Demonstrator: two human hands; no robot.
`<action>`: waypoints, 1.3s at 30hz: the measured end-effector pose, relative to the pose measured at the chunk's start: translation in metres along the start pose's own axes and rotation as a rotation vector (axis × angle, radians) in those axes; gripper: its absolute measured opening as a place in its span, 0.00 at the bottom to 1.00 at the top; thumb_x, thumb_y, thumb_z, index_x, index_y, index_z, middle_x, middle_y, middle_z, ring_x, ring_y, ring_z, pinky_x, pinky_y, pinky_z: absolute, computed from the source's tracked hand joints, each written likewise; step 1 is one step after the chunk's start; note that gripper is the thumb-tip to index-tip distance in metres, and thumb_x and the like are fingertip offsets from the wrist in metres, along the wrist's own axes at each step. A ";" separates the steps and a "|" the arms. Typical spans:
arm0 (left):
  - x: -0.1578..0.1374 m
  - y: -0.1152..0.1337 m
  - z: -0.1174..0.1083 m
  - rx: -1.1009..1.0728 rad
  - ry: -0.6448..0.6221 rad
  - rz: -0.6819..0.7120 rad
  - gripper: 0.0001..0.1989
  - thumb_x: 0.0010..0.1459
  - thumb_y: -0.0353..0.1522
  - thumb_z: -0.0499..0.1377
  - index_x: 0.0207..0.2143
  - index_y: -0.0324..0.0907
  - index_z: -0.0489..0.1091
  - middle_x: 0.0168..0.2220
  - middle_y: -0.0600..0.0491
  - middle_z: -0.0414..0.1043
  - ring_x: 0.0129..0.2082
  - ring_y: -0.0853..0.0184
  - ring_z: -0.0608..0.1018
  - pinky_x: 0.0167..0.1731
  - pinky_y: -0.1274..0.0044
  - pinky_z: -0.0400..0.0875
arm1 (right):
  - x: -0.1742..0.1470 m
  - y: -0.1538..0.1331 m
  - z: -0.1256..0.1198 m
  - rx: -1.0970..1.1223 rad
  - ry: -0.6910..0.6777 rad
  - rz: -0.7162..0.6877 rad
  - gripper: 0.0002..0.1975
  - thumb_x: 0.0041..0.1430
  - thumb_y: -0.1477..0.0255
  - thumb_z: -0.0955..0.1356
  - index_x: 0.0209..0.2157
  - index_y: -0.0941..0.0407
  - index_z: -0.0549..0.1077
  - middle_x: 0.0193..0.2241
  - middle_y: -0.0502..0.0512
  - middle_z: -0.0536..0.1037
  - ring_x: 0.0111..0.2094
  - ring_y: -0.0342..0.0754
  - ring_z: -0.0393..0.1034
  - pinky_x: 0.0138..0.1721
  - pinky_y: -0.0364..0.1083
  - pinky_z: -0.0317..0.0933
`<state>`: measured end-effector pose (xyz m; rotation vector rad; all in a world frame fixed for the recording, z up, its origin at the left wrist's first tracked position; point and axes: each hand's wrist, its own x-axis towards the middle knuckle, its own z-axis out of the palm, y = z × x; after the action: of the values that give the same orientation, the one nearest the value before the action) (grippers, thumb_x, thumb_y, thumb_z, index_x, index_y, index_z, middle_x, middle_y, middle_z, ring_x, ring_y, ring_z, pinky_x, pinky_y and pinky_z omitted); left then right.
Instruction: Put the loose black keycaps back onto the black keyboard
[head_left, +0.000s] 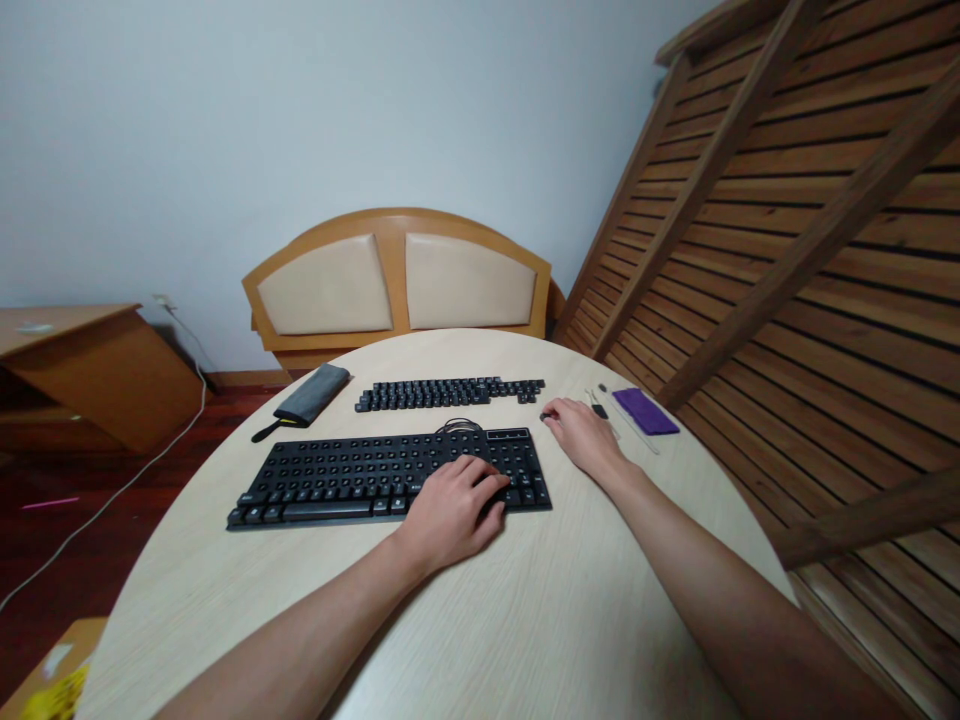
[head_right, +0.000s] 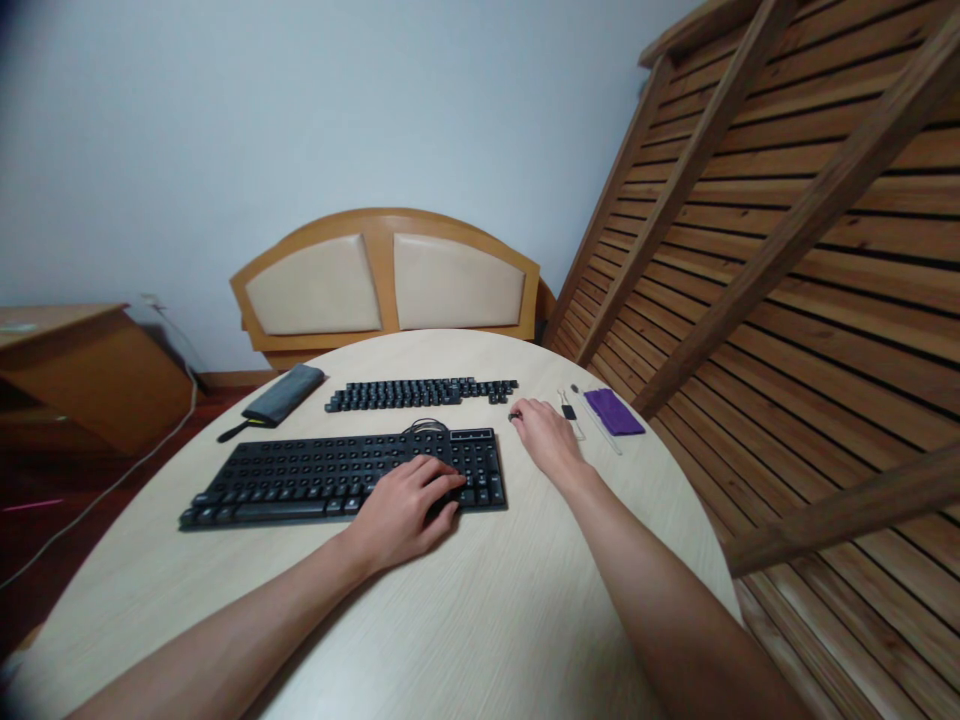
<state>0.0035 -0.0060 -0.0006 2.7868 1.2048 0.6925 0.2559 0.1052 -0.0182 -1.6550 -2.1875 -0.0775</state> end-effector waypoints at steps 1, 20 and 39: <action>0.000 0.001 0.000 0.017 0.003 -0.007 0.13 0.64 0.33 0.55 0.49 0.41 0.72 0.43 0.47 0.74 0.44 0.58 0.73 0.44 0.65 0.74 | -0.002 -0.001 -0.002 0.010 -0.007 -0.001 0.07 0.64 0.71 0.65 0.41 0.52 0.75 0.41 0.56 0.79 0.44 0.54 0.71 0.39 0.49 0.62; 0.010 -0.003 -0.008 -0.084 0.132 -0.090 0.11 0.67 0.35 0.55 0.49 0.43 0.71 0.43 0.50 0.78 0.42 0.61 0.79 0.41 0.69 0.75 | -0.025 -0.057 -0.044 0.956 -0.541 -0.189 0.12 0.58 0.62 0.70 0.36 0.57 0.72 0.29 0.50 0.75 0.29 0.44 0.65 0.31 0.44 0.61; 0.015 -0.022 0.009 -0.842 0.129 -0.507 0.09 0.60 0.33 0.60 0.41 0.38 0.74 0.33 0.50 0.79 0.32 0.65 0.79 0.35 0.73 0.74 | -0.014 -0.033 -0.007 0.773 -0.220 -0.285 0.13 0.64 0.65 0.67 0.44 0.56 0.79 0.42 0.59 0.79 0.42 0.50 0.73 0.43 0.49 0.65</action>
<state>0.0009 0.0218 -0.0067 1.7009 1.1848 1.0203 0.2302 0.0803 -0.0106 -0.9467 -2.1737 0.7995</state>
